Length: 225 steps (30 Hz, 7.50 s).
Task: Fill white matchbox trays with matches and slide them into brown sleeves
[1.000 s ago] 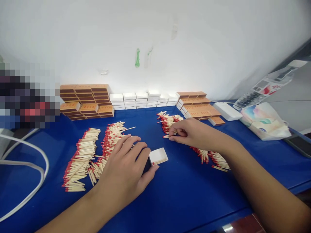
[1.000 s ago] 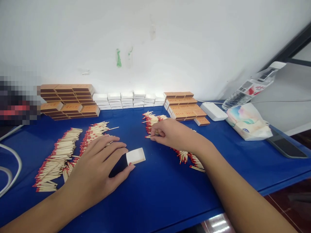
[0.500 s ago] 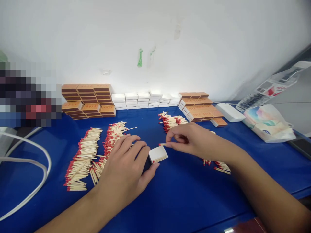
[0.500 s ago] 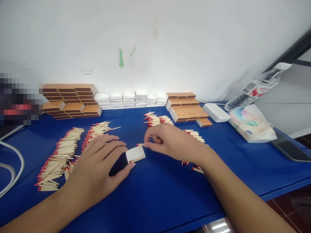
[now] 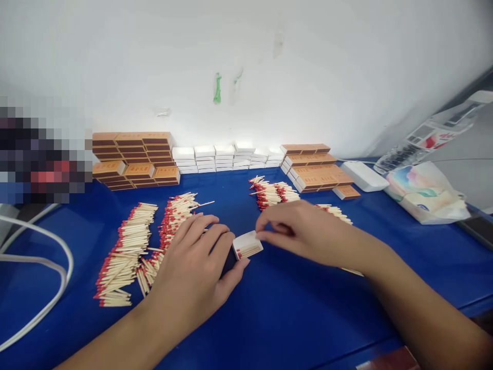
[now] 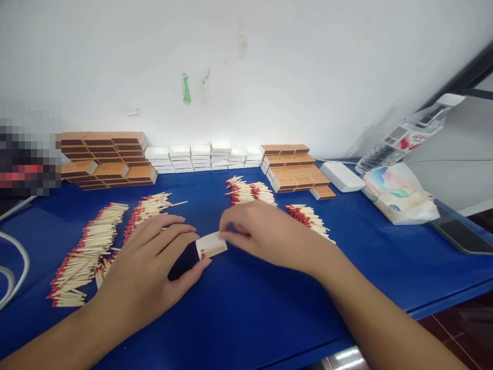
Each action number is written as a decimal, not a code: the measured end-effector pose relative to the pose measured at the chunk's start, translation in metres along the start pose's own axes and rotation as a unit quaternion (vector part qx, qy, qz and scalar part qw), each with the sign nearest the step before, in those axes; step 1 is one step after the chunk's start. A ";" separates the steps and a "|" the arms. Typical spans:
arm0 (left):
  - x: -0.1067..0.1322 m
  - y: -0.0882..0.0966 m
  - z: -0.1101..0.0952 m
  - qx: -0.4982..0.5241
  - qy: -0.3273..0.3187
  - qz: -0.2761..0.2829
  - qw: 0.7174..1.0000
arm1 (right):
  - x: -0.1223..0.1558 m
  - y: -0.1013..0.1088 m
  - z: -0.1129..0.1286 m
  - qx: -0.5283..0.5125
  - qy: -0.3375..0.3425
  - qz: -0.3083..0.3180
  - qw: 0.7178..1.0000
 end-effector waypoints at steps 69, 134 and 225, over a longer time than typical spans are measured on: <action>0.001 0.002 -0.004 0.006 -0.010 0.000 1.000 | 0.009 0.013 -0.046 0.048 -0.080 -0.003 0.996; 0.001 0.002 -0.004 0.007 -0.012 -0.009 1.000 | 0.006 0.010 -0.043 0.110 -0.058 -0.019 0.992; 0.003 -0.001 -0.005 0.010 -0.004 0.013 1.000 | 0.011 0.010 -0.059 0.032 -0.100 0.009 0.994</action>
Point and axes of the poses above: each hand's wrist, its own x-axis away from the middle knuckle, its own y-axis out of the back of the hand, z = x × y, the point moved 2 cm from there along -x, towards the middle knuckle, and after that the axes turned 14 degrees about y, right-handed, at the moved point
